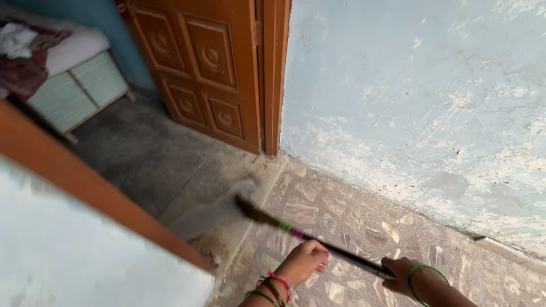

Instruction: The person sweeps the stone floor of an outdoor balcony area using a handheld broom.

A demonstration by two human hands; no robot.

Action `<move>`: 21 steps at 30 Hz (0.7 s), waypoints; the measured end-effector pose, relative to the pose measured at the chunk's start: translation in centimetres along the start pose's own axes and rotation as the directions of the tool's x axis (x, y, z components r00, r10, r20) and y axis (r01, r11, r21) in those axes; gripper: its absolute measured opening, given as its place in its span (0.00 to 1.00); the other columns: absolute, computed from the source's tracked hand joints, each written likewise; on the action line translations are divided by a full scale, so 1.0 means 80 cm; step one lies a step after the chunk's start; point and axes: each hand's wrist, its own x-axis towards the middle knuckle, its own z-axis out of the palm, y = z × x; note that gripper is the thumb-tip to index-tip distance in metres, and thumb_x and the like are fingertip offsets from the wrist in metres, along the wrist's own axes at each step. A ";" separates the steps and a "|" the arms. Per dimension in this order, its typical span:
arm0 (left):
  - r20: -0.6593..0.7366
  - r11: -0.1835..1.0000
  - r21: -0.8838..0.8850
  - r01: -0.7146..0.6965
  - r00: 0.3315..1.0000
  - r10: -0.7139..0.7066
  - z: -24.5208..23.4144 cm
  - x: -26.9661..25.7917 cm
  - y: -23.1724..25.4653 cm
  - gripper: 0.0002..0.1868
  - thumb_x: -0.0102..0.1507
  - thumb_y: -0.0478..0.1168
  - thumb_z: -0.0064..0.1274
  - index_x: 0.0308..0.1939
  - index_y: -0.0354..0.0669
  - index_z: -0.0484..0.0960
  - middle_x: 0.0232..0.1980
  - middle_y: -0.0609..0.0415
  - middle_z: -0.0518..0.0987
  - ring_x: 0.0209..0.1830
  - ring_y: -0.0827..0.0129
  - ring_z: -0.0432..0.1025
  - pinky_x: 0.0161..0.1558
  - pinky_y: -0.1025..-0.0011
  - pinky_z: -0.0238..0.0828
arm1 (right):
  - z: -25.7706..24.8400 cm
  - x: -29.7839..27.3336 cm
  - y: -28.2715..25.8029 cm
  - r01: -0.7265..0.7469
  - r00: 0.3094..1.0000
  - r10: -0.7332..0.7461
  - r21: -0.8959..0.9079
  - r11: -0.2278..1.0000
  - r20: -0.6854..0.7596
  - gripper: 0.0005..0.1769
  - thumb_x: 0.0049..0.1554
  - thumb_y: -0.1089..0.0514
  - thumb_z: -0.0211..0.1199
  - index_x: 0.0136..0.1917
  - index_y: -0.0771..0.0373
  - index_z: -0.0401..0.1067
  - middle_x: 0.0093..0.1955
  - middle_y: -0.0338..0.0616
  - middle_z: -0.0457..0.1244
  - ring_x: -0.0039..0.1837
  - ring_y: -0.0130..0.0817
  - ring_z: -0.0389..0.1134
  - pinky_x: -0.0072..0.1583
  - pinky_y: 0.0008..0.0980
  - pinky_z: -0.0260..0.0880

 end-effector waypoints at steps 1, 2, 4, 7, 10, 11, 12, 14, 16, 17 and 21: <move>0.013 1.000 0.009 0.000 1.000 0.000 -0.015 0.014 0.007 0.11 0.66 0.43 0.51 0.47 0.39 0.77 0.41 0.55 0.82 0.39 0.73 0.78 0.47 0.73 0.75 | -0.008 -0.002 -0.013 0.026 1.000 -0.026 0.006 1.000 0.011 0.18 0.63 0.43 0.59 0.63 0.47 0.67 0.49 0.34 0.69 0.50 0.31 0.70 0.55 0.40 0.72; 0.029 1.000 0.001 -0.021 0.999 0.021 -0.028 0.028 0.012 0.11 0.66 0.41 0.51 0.48 0.39 0.78 0.41 0.55 0.83 0.39 0.73 0.78 0.47 0.73 0.75 | -0.016 -0.002 -0.025 0.050 0.999 -0.050 0.012 0.999 0.022 0.18 0.62 0.43 0.61 0.63 0.47 0.68 0.51 0.34 0.69 0.53 0.32 0.71 0.57 0.43 0.70; 0.060 0.999 -0.003 -0.036 0.998 0.036 -0.054 0.049 0.022 0.10 0.65 0.40 0.51 0.48 0.39 0.78 0.41 0.55 0.83 0.39 0.73 0.79 0.47 0.73 0.75 | -0.031 0.008 -0.050 0.114 0.993 -0.114 -0.034 0.993 0.003 0.19 0.61 0.42 0.62 0.62 0.49 0.68 0.52 0.35 0.68 0.55 0.35 0.69 0.58 0.45 0.70; 0.098 0.997 0.076 -0.029 0.995 0.021 -0.088 0.073 0.039 0.12 0.68 0.44 0.50 0.47 0.39 0.77 0.41 0.55 0.83 0.38 0.73 0.78 0.45 0.74 0.73 | -0.045 0.025 -0.076 0.140 0.990 -0.140 -0.087 0.986 0.012 0.19 0.60 0.42 0.64 0.60 0.49 0.68 0.55 0.36 0.67 0.58 0.38 0.68 0.60 0.46 0.69; 0.131 0.997 0.076 -0.033 0.991 0.023 -0.118 0.084 0.048 0.12 0.68 0.45 0.50 0.47 0.39 0.77 0.41 0.54 0.83 0.38 0.74 0.78 0.45 0.75 0.73 | -0.052 0.041 -0.082 0.035 0.999 -0.034 -0.036 0.999 0.030 0.18 0.59 0.42 0.64 0.59 0.47 0.68 0.55 0.34 0.67 0.59 0.36 0.69 0.61 0.45 0.69; 0.141 0.996 0.083 -0.026 0.990 0.014 -0.127 0.087 0.050 0.12 0.67 0.45 0.50 0.46 0.39 0.77 0.40 0.54 0.84 0.38 0.74 0.78 0.45 0.74 0.73 | -0.052 0.045 -0.075 -0.032 0.999 0.032 0.008 0.999 0.027 0.18 0.59 0.41 0.65 0.59 0.45 0.68 0.55 0.34 0.67 0.59 0.35 0.69 0.61 0.44 0.69; 0.146 0.996 0.087 -0.019 0.989 0.006 -0.136 0.089 0.051 0.12 0.67 0.45 0.51 0.45 0.39 0.77 0.40 0.55 0.84 0.37 0.74 0.79 0.45 0.74 0.74 | -0.052 0.049 -0.067 -0.036 0.999 0.035 0.011 0.999 0.030 0.18 0.59 0.41 0.65 0.59 0.45 0.68 0.55 0.34 0.67 0.59 0.35 0.69 0.61 0.44 0.69; 0.155 0.995 0.098 0.000 0.988 -0.015 -0.152 0.089 0.051 0.11 0.67 0.45 0.51 0.45 0.40 0.77 0.40 0.55 0.83 0.37 0.74 0.78 0.45 0.73 0.73 | -0.048 0.060 -0.058 -0.057 0.998 0.059 0.064 0.996 -0.038 0.17 0.59 0.41 0.65 0.57 0.46 0.70 0.54 0.33 0.67 0.59 0.35 0.68 0.61 0.44 0.69; 0.163 0.994 0.110 0.014 0.986 -0.032 -0.167 0.091 0.053 0.11 0.67 0.45 0.51 0.45 0.40 0.77 0.41 0.56 0.83 0.38 0.74 0.78 0.46 0.73 0.73 | -0.051 0.076 -0.060 -0.105 0.994 0.107 0.092 0.990 -0.012 0.16 0.60 0.40 0.63 0.57 0.46 0.70 0.53 0.34 0.68 0.58 0.35 0.70 0.61 0.44 0.70; 0.159 0.995 0.101 0.025 0.986 -0.040 -0.173 0.092 0.054 0.12 0.67 0.45 0.51 0.45 0.40 0.77 0.40 0.56 0.83 0.37 0.74 0.78 0.46 0.73 0.73 | -0.055 0.081 -0.061 -0.151 0.988 0.151 0.115 0.982 0.013 0.16 0.60 0.39 0.62 0.56 0.47 0.70 0.51 0.35 0.69 0.56 0.35 0.71 0.60 0.43 0.70; 0.150 0.995 0.084 0.058 0.986 -0.070 -0.198 0.099 0.064 0.12 0.67 0.46 0.50 0.46 0.40 0.77 0.41 0.56 0.83 0.38 0.73 0.78 0.49 0.73 0.72 | -0.083 0.094 -0.078 -0.180 0.983 0.175 0.153 0.972 0.047 0.17 0.62 0.38 0.61 0.56 0.48 0.71 0.50 0.37 0.69 0.52 0.34 0.70 0.58 0.44 0.71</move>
